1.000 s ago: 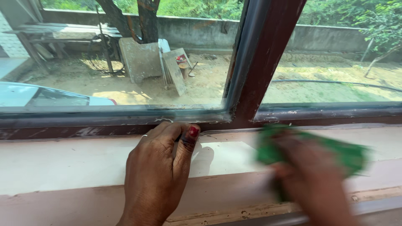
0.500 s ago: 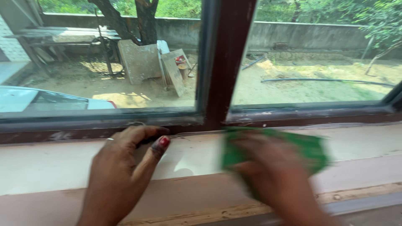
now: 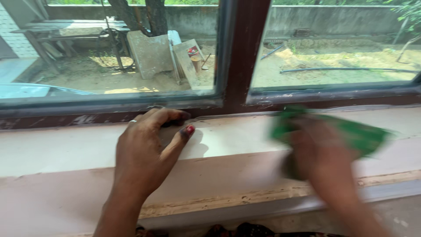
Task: The person wipes the window sill with a green patterned cloth, moving back and forth along the length of the sill. They use their left hand to steady themselves against the window frame while scrubbing with their right hand.
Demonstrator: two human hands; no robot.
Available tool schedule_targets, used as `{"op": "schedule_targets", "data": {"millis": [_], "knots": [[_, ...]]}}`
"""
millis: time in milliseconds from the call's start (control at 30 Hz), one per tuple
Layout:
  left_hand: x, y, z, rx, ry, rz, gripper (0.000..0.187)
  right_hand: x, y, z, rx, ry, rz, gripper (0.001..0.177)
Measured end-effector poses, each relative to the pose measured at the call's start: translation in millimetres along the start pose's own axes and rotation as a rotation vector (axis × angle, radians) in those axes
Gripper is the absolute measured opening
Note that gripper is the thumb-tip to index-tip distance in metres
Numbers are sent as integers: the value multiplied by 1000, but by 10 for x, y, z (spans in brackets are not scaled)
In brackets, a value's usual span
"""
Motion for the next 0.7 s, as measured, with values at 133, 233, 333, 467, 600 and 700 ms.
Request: {"op": "schedule_targets", "data": {"millis": [133, 233, 333, 467, 600, 700], "knots": [[-28, 2, 17, -76, -36, -57, 35, 256, -1619, 534, 242, -77, -220, 28], [-14, -50, 41, -123, -79, -121, 36, 373, -1951, 679, 439, -218, -83, 30], [-2, -50, 25, -174, -101, -150, 36, 332, -1726, 547, 354, -141, -196, 39], [-13, -31, 51, -131, -121, -181, 39, 87, -714, 174, 171, -61, -135, 40], [-32, -1, 40, -133, -78, -153, 41, -314, 298, -501, -38, -6, 96, 49], [-28, 5, 56, -134, -122, -129, 40, -449, 771, -732, 147, 105, 201, 36]]}}
Point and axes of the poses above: each hand's wrist, its own x-axis towards the middle knuckle, its own z-axis out of the palm, y = z × x, the point moved 8 cm from there along x, towards the middle knuckle, and after that the axes turned 14 degrees about x, right-handed, at the moved point
